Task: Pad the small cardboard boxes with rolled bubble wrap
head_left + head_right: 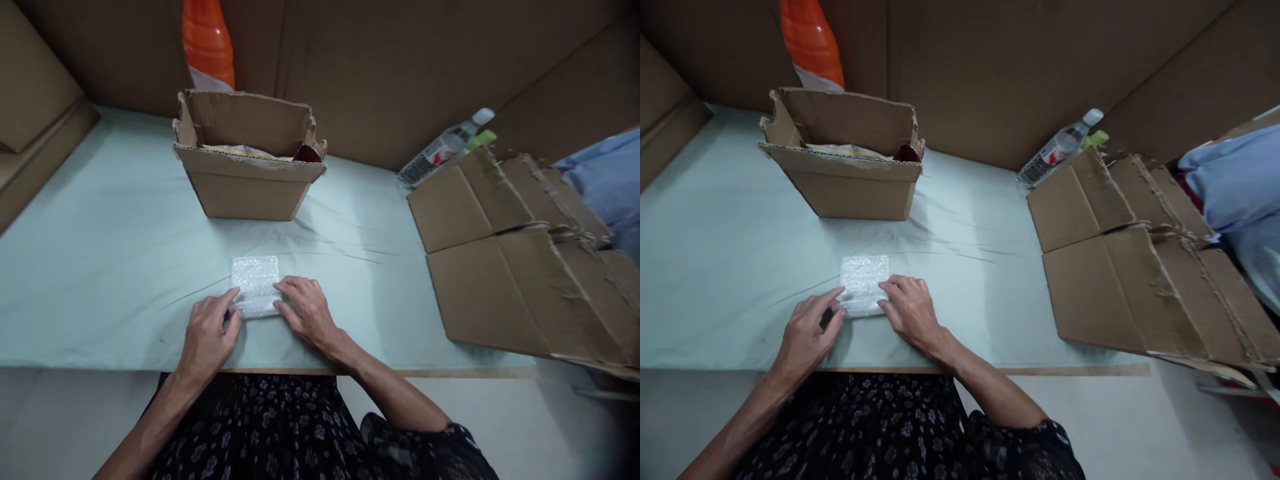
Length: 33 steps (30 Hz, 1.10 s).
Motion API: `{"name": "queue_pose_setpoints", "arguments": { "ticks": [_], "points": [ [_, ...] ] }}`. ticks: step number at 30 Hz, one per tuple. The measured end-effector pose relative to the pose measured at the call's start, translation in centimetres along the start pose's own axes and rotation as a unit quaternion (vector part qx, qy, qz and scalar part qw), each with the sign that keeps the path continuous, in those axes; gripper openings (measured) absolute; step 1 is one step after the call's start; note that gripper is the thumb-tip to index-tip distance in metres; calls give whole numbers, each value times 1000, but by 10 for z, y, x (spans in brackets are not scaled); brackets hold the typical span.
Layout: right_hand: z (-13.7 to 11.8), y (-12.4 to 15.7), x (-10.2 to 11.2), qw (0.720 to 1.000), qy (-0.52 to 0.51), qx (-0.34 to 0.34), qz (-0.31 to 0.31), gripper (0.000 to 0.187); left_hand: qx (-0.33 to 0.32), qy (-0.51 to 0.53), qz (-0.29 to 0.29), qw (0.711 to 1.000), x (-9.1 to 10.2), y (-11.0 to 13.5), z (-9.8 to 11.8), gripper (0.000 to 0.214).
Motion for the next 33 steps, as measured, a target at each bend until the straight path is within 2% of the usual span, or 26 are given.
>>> {"name": "queue_pose_setpoints", "arguments": {
  "ticks": [2,5,9,11,14,16,18,20,23,25,26,30,33],
  "points": [
    [-4,2,0,999,41,34,-1,29,9,-27,2,1000,-5,-8,-3,33],
    [-7,0,-8,991,80,89,-52,27,-23,-43,29,998,-5,-15,-1,34],
    [-6,-5,-13,994,63,57,-75,23,-107,-4,29,994,2,-11,7,34],
    [-6,-4,-11,996,15,21,-80,24,-109,22,13,994,5,-7,9,34],
    [-6,0,-7,994,-39,-36,-100,27,-41,48,16,998,9,-4,7,30],
    [-3,1,-5,993,-35,-67,-94,27,44,68,16,997,11,-3,3,33],
    [2,2,-5,995,-4,-80,-66,25,148,103,9,984,13,-1,-3,43],
    [7,3,-6,996,25,-77,-34,22,243,169,-14,955,13,4,-6,55],
    [12,7,-7,997,27,-68,2,18,346,291,-76,889,5,11,-3,72],
    [13,9,-7,998,17,-60,11,16,379,329,-96,859,-3,12,1,82],
    [13,11,-7,998,13,-55,11,15,384,332,-92,857,-7,12,3,84],
    [13,13,-7,999,7,-35,-2,16,368,310,-55,875,-17,9,5,89],
    [15,16,-6,1000,1,-27,2,16,370,308,-45,876,-18,7,6,92]
  ]
}}
Point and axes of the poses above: each hand's wrist, its own y-axis away from the middle knuckle, its own x-axis out of the back of the hand, z = x × y, the point moved 3 cm from there along -y, towards the middle knuckle, and after that the axes turned 7 degrees about z, right-handed, at the moved point
